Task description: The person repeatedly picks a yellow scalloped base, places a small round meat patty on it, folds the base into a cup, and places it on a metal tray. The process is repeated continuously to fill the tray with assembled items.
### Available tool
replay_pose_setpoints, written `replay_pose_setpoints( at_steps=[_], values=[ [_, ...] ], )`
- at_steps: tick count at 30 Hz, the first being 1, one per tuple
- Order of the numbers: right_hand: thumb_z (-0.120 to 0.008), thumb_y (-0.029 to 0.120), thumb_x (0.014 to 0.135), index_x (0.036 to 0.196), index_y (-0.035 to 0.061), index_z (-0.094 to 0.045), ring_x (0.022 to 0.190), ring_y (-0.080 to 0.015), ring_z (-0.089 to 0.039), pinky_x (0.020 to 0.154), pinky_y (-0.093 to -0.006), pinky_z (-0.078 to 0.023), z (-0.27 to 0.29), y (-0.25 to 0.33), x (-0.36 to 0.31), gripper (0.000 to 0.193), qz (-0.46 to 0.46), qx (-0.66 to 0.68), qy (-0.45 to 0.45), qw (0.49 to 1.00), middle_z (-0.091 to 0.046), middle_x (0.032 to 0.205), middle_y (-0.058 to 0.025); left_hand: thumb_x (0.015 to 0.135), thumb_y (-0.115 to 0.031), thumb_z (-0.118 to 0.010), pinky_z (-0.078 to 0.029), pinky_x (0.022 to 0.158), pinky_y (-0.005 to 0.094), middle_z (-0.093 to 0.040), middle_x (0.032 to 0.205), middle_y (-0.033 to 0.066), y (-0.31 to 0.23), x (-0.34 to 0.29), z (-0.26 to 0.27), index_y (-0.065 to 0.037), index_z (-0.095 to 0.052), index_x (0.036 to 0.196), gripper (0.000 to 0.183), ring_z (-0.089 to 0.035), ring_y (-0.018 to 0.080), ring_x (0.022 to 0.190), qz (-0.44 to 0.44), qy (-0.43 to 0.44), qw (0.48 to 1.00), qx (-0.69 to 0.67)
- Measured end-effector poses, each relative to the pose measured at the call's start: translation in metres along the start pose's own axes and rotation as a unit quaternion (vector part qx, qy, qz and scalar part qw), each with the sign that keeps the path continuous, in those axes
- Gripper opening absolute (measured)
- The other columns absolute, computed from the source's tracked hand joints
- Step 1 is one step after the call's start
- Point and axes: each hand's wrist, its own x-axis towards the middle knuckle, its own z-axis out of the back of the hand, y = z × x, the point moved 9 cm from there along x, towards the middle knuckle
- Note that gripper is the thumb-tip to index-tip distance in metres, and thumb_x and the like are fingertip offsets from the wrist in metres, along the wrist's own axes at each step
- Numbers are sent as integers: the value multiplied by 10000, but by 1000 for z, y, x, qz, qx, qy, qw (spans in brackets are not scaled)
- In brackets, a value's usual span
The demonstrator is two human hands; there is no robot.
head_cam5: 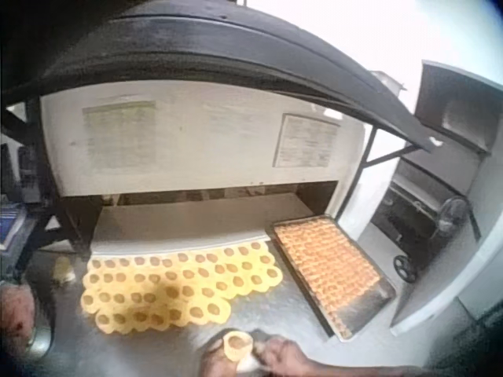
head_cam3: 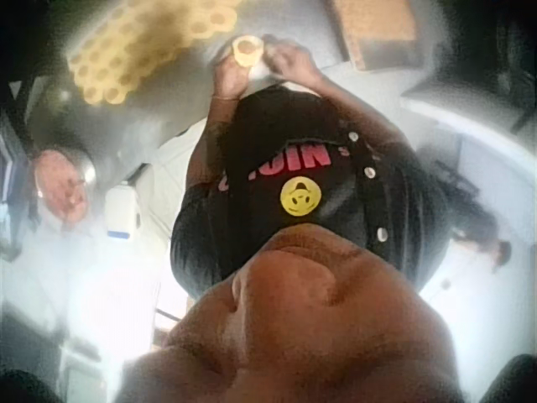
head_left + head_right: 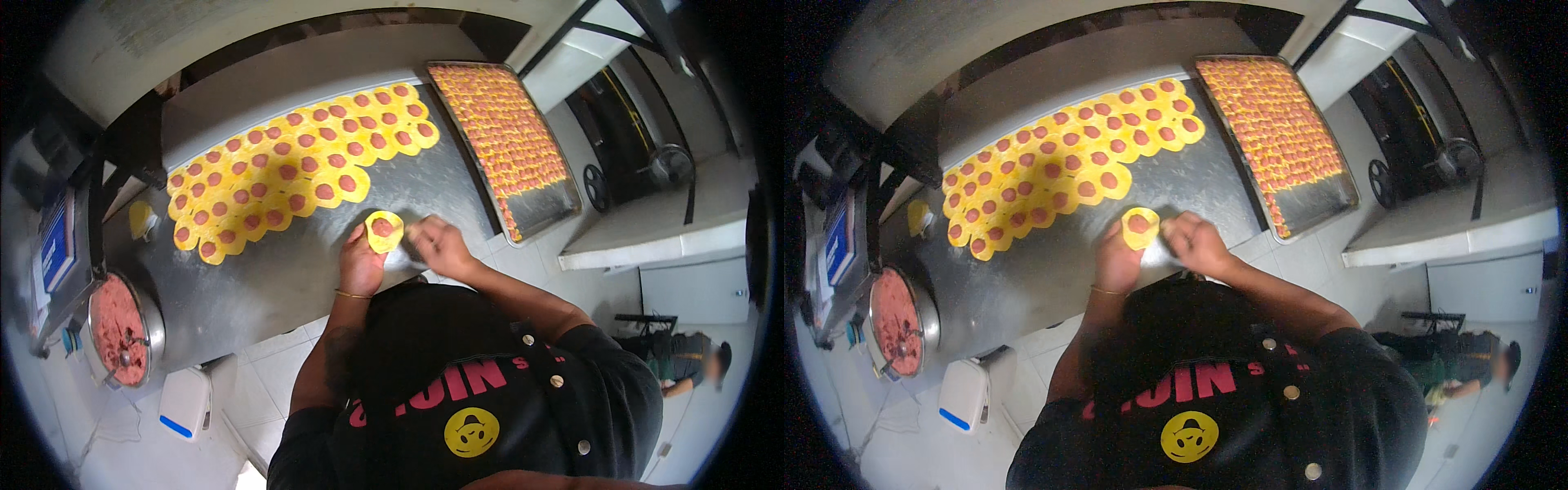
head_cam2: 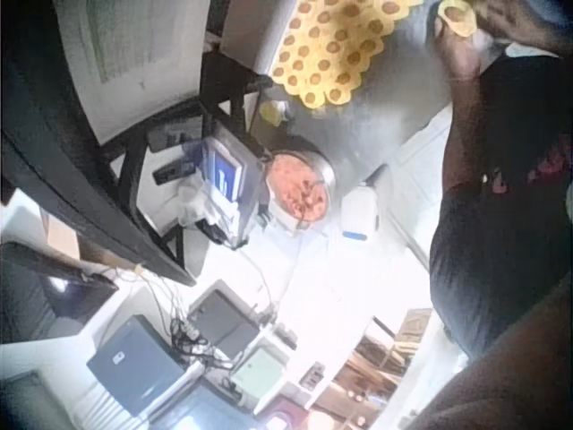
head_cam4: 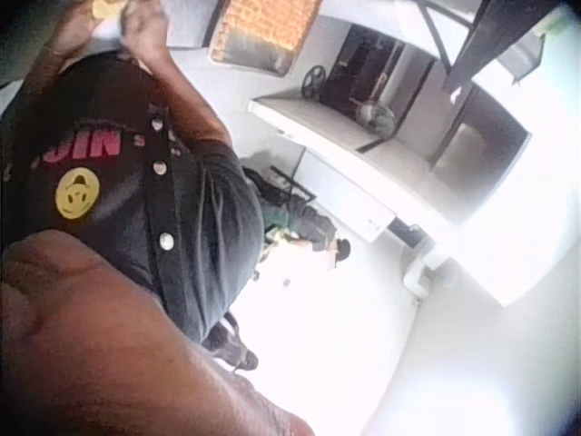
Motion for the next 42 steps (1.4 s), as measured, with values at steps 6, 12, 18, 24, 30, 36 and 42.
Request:
replay_pose_setpoints(
  at_steps=[6,12,18,24,30,36,42],
  values=[
    [-609,145,1059,1316,-15,-682,797,-55,-577,696,-268,-493,-2,-34,0,312,-235,366,-28,900,-702,941,31,1078,-159,-533,-523,991,345,-664,1255,131,-2,0,-52,40,-609,1281,294,-652,231,1150,20,5,999,-30],
    [-648,149,1038,1294,-2,-681,725,-32,-526,647,-201,-438,20,-20,17,299,-230,478,-75,844,-678,916,32,1111,-137,-464,-494,1077,392,-628,1295,145,-22,-10,-90,47,-566,1337,309,-617,241,1203,-68,-11,997,-41],
    [-666,124,1018,1237,1,-669,699,-44,-526,634,-200,-430,33,-2,11,251,-200,501,-21,841,-682,881,15,1062,-44,-561,-565,980,357,-684,1193,90,-26,-34,-96,-29,-640,1206,165,-675,195,1097,-154,-68,983,75],
    [-678,125,1007,1177,0,-712,754,-52,-565,670,-225,-463,63,-8,-10,214,-147,510,24,847,-704,933,2,1051,-108,-576,-543,911,320,-651,1174,96,0,-61,-133,-2,-598,1228,208,-642,179,1058,-180,-106,978,25],
    [-649,126,1015,1148,-34,-706,902,-92,-644,804,-265,-528,118,-26,-31,216,-79,436,8,896,-713,973,-60,1022,-71,-627,-526,817,287,-693,1023,44,24,-80,-173,-10,-672,1088,100,-643,134,905,-222,-131,951,171],
    [-666,155,1013,1232,-12,-647,941,-97,-653,818,-264,-535,140,-41,-46,276,-53,546,-19,836,-713,1058,-45,1030,-42,-616,-512,715,231,-712,1031,69,32,-92,-203,3,-691,1097,110,-618,107,794,-237,-110,954,146],
    [-628,14,1013,1182,-48,-665,992,-133,-676,884,-281,-554,150,-46,-74,184,14,499,-26,866,-685,1144,-78,1029,-45,-615,-555,732,269,-705,1123,145,44,-100,-214,9,-629,1209,188,-685,183,954,-169,-90,975,110]
  ],
)
